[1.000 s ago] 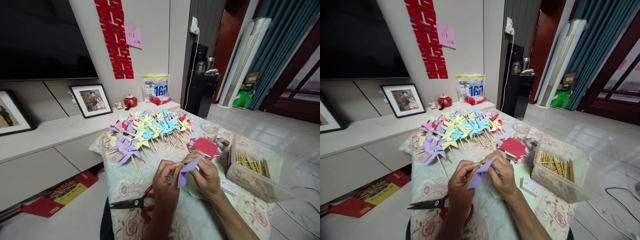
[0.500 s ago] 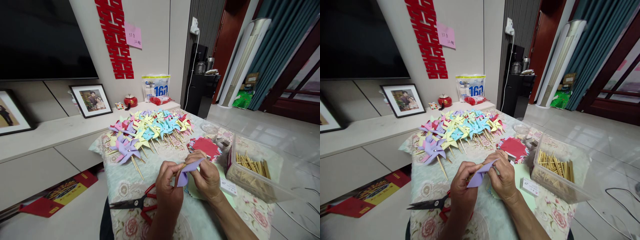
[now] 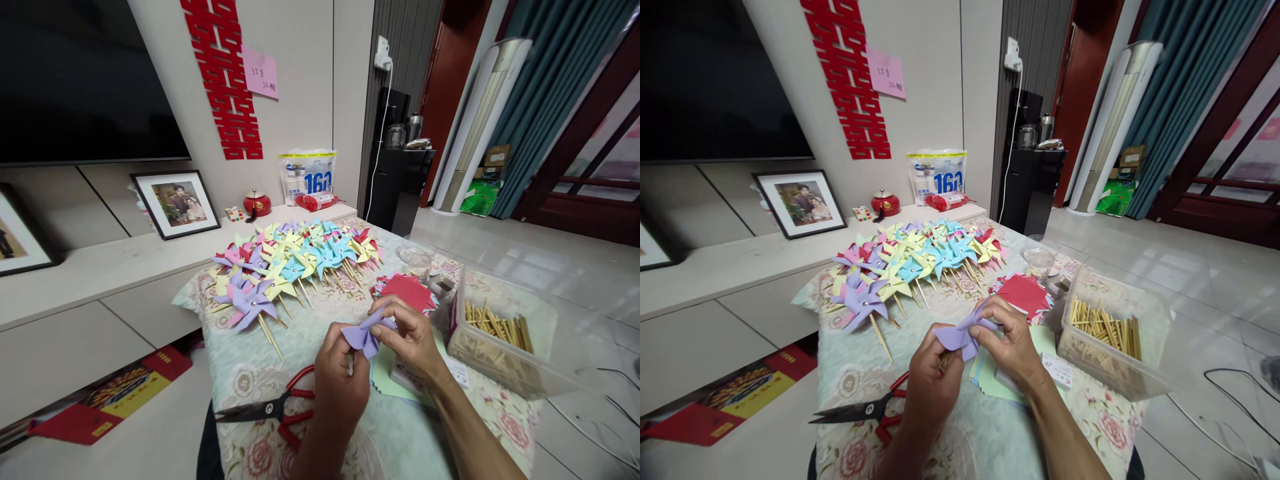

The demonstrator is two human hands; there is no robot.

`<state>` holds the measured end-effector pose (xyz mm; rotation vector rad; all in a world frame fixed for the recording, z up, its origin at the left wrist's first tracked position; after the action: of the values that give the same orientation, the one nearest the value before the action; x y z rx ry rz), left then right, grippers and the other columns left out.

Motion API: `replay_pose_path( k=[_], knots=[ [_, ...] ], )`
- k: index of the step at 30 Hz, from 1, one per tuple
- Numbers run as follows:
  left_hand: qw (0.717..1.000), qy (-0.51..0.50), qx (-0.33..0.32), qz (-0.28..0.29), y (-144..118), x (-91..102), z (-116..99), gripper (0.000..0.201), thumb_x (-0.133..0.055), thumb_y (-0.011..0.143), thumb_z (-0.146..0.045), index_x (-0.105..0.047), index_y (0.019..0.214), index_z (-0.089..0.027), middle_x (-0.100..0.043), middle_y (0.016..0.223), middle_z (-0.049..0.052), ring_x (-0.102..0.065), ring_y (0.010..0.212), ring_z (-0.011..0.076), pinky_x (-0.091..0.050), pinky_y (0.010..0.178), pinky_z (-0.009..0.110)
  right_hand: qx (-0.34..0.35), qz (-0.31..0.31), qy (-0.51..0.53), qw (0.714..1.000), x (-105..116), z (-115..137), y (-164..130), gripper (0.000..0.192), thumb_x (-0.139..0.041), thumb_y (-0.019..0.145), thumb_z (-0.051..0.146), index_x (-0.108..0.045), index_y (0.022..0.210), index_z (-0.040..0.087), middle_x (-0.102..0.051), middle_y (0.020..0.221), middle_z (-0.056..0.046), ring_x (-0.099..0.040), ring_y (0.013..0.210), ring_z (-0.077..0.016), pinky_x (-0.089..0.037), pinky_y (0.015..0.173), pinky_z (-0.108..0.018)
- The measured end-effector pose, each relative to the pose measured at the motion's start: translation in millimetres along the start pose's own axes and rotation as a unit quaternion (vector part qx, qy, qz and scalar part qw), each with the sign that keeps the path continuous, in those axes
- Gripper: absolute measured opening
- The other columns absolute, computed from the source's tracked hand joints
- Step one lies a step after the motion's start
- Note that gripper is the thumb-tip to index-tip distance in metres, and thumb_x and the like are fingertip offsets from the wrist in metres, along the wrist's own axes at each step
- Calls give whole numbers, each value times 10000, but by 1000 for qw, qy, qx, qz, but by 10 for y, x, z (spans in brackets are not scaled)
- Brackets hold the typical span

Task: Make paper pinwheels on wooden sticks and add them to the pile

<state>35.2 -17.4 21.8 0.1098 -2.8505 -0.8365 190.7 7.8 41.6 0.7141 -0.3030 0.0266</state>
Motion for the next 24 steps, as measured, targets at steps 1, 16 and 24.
replay_pose_path(
  k=[1,16,24],
  knots=[
    [1000,-15,24,6,6,-1,8,155,-557,788,-104,-680,787,-198,-605,786,27,-589,712,165,-469,650,260,-12,4,1,1000,13,-6,5,46,-691,873,254,-684,858,211,-650,888,-51,-617,850,-201,-495,741,-326],
    [878,-323,352,3,56,-43,98,386,-843,605,-391,-672,847,-143,-625,564,-36,-497,458,98,-417,439,226,-149,29,71,986,23,-76,-23,379,-718,849,400,-681,1183,226,-724,1124,-82,-661,1046,-248,-513,893,-371],
    [847,-356,394,-12,80,-12,-9,271,-809,555,-230,-632,743,-146,-608,602,-35,-475,506,82,-356,449,206,-82,13,6,996,18,-74,-1,242,-641,881,231,-738,1104,238,-725,1135,-79,-648,1104,-242,-502,954,-397]
  ],
)
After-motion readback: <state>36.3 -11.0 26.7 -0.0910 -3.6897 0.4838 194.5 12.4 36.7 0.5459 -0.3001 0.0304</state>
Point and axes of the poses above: each hand's wrist, its own y-axis towards the middle knuckle, its own x-axis out of the back of the hand, z = x × y, the point moved 1 cm from there along y, towards the middle knuckle
